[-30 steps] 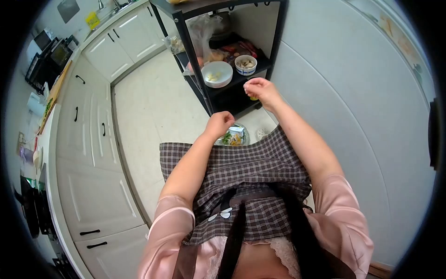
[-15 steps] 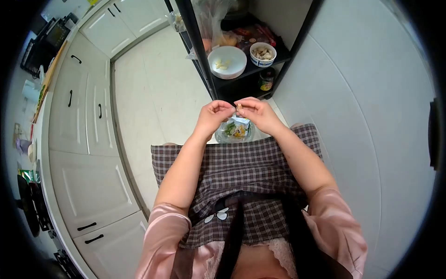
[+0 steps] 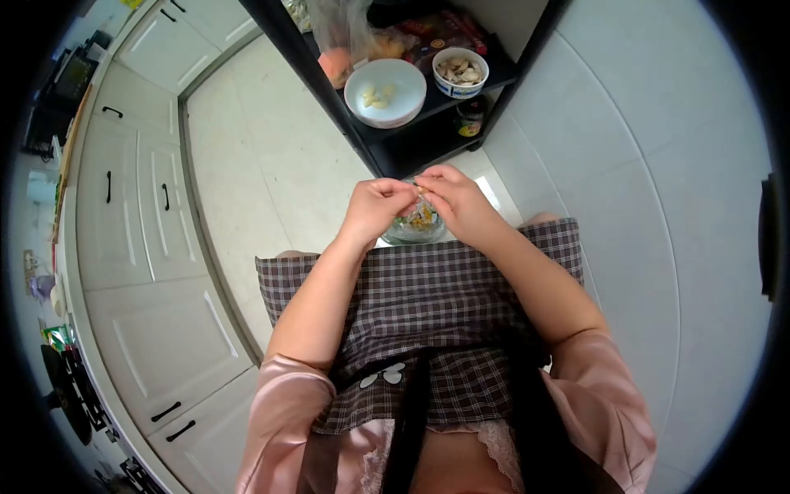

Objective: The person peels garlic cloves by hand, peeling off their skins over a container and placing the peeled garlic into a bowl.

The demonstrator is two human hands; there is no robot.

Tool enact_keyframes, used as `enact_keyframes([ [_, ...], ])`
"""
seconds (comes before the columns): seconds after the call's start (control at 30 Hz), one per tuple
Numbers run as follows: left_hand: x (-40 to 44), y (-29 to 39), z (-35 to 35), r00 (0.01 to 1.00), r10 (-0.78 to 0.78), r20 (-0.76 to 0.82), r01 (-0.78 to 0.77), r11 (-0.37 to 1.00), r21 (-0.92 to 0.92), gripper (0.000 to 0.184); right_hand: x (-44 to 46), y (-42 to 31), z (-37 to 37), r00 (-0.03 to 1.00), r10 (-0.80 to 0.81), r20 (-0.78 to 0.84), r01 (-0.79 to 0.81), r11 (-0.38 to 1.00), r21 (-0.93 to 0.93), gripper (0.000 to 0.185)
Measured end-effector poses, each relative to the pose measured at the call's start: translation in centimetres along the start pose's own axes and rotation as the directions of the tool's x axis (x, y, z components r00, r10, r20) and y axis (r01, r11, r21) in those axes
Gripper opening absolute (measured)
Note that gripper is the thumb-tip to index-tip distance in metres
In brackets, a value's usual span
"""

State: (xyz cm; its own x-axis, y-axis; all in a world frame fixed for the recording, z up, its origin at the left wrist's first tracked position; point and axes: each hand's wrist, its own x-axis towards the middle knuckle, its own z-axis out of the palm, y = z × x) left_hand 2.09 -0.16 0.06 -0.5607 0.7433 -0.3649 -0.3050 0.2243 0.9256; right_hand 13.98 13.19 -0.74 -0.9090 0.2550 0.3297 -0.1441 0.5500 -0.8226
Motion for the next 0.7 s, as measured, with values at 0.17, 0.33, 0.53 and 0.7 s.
enact_keyframes([
  [0.17, 0.0, -0.5, 0.6, 0.999, -0.008, -0.054, 0.006, 0.999, -0.032, 0.008, -0.3, -1.1, 0.1, 1.0, 0.009, 0.001, -0.009, 0.995, -0.098, 0.023],
  [0.33, 0.2, -0.6, 0.5, 0.997, 0.028, -0.078, -0.028, 1.0, -0.006, 0.006, 0.0, -1.3, 0.3, 1.0, -0.001, -0.006, 0.001, 0.994, -0.112, 0.024],
  [0.53, 0.6, -0.6, 0.2, 0.989, 0.095, -0.117, -0.089, 0.994, 0.056, 0.006, 0.7, -0.1, 0.3, 0.983, 0.169, -0.071, -0.142, 0.948, 0.283, 0.025],
  [0.7, 0.2, -0.7, -0.2, 0.961, 0.215, -0.172, -0.112, 0.877, 0.468, 0.008, 0.9, -0.2, 0.2, 0.89, 0.445, 0.1, -0.404, 0.666, 0.627, 0.024],
])
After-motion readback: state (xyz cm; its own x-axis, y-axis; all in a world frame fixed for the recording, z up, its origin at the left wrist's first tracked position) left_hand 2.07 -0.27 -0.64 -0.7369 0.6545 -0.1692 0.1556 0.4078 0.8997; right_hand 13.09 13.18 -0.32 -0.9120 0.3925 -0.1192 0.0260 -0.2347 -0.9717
